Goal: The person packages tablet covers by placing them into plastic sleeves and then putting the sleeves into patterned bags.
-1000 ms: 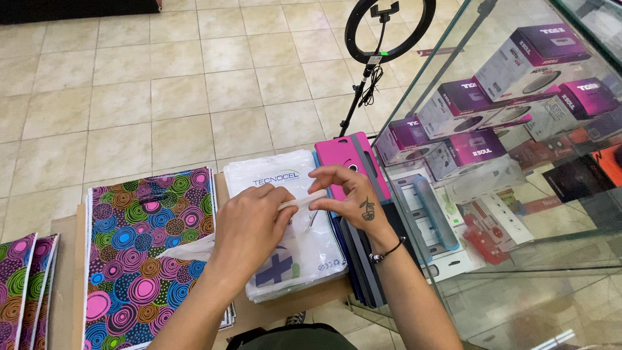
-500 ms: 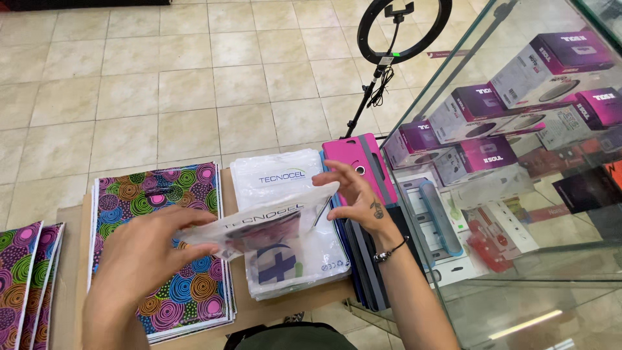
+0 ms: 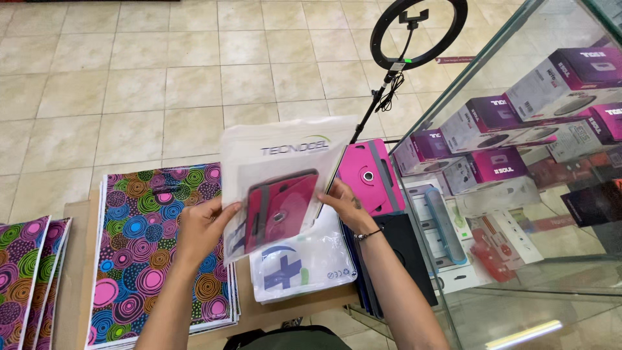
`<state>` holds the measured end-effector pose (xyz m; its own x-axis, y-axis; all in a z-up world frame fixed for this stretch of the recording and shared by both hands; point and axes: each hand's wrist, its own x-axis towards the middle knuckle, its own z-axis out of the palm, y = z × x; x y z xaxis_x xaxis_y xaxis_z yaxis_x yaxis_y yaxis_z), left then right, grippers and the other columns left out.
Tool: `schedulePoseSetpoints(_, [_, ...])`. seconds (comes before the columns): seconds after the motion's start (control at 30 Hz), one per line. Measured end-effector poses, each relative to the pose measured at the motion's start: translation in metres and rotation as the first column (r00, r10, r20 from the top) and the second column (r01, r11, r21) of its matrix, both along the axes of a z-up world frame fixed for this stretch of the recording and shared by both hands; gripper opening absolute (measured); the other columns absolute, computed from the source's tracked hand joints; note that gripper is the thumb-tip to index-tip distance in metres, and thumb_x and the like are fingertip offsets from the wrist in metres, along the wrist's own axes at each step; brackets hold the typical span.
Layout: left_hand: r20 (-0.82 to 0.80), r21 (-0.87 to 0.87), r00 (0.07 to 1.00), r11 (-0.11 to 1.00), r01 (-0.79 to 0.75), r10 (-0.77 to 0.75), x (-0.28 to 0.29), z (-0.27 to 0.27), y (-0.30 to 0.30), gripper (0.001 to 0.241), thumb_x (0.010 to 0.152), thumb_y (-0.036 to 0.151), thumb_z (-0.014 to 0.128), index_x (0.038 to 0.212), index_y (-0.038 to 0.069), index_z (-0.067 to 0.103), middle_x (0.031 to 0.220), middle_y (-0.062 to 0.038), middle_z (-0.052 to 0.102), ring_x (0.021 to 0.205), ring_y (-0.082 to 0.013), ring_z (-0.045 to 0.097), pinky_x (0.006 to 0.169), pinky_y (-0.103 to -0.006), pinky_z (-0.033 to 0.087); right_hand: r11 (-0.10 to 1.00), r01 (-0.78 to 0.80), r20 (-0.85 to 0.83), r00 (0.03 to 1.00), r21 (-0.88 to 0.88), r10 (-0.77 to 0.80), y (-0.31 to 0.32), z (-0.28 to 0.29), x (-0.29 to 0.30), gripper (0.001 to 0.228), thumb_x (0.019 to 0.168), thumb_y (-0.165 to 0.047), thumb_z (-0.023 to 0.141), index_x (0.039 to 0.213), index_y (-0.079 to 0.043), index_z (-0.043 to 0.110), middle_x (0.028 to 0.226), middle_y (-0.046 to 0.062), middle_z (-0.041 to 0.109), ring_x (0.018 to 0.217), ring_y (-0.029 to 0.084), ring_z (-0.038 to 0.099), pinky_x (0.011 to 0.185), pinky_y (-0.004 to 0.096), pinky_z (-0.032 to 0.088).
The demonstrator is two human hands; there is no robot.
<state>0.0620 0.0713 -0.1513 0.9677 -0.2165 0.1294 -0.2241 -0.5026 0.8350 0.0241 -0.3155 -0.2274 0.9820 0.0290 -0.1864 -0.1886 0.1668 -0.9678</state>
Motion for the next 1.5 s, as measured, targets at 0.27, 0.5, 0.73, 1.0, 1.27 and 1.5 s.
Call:
schedulePoseSetpoints(0.27, [0.146, 0.247, 0.964, 0.952, 0.181, -0.221, -0.045, 0.165, -0.064, 0.028, 0.106, 0.05, 0.076, 0.115, 0.036, 0.098, 0.061, -0.003, 0.083, 0.046, -0.0169, 0.07, 0.057, -0.0418, 0.051, 0.812, -0.176, 0.243, 0.969, 0.557, 0.044, 0.036, -0.034, -0.01, 0.103, 0.09, -0.058, 0.096, 0.165, -0.002, 0.055, 0.163, 0.022, 0.069, 0.152, 0.035, 0.065, 0.129, 0.054, 0.054])
schedulePoseSetpoints(0.5, [-0.011, 0.18, 0.963, 0.946, 0.268, -0.271, -0.042, 0.182, -0.049, 0.042, 0.11, 0.049, 0.079, 0.076, 0.025, 0.082, 0.057, 0.003, 0.039, 0.06, -0.0089, 0.036, 0.058, -0.0346, 0.031, 0.716, -0.12, 0.187, 0.982, 0.688, -0.016, 0.086, -0.09, -0.059, 0.073, 0.093, -0.032, 0.095, 0.153, -0.002, 0.065, 0.149, 0.02, 0.078, 0.137, 0.035, 0.074, 0.121, 0.051, 0.059])
schedulePoseSetpoints(0.73, [-0.488, -0.21, 0.867, 0.978, -0.001, -0.104, -0.024, 0.131, 0.022, 0.044, 0.101, 0.033, 0.08, 0.141, 0.02, 0.092, 0.108, -0.01, 0.099, 0.096, -0.0184, 0.089, 0.094, -0.0369, 0.066, 0.724, -0.059, 0.14, 0.989, 0.687, -0.053, 0.034, -0.08, -0.062, 0.039, 0.098, -0.008, 0.093, 0.134, -0.004, 0.078, 0.129, 0.016, 0.087, 0.119, 0.034, 0.084, 0.107, 0.049, 0.065])
schedulePoseSetpoints(1.0, [-0.658, 0.015, 0.734, 0.976, -0.216, 0.172, -0.05, -0.091, 0.072, 0.036, 0.107, 0.034, 0.082, 0.138, 0.019, 0.091, 0.139, -0.005, 0.091, 0.131, -0.0252, 0.082, 0.119, -0.044, 0.062, 0.981, 0.171, -0.087, 0.983, 0.093, -0.163, -0.018, 0.023, -0.105, 0.037, 0.095, -0.017, 0.093, 0.126, -0.001, 0.08, 0.117, 0.017, 0.09, 0.098, 0.03, 0.088, 0.083, 0.044, 0.073])
schedulePoseSetpoints(1.27, [-0.517, 0.471, 0.766, 0.874, -0.117, 0.382, -0.079, -0.179, 0.052, 0.038, 0.09, 0.059, 0.096, 0.121, 0.036, 0.089, 0.114, 0.015, 0.094, 0.115, -0.017, 0.086, 0.099, -0.0421, 0.062, 0.954, 0.277, -0.078, 0.96, 0.114, -0.27, -0.012, 0.02, -0.156, 0.046, 0.094, -0.016, 0.092, 0.135, 0.002, 0.08, 0.126, 0.022, 0.089, 0.108, 0.034, 0.087, 0.094, 0.053, 0.075])
schedulePoseSetpoints(1.5, [-0.577, 0.396, 0.748, 0.913, -0.096, 0.328, -0.071, -0.181, 0.068, 0.025, 0.098, 0.052, 0.089, 0.119, 0.041, 0.095, 0.111, 0.016, 0.096, 0.11, -0.0126, 0.087, 0.088, -0.0377, 0.063, 0.918, 0.377, -0.19, 0.917, 0.12, -0.352, 0.0, 0.01, -0.177, 0.052, 0.091, -0.016, 0.092, 0.138, 0.002, 0.078, 0.13, 0.025, 0.088, 0.11, 0.041, 0.087, 0.095, 0.059, 0.075])
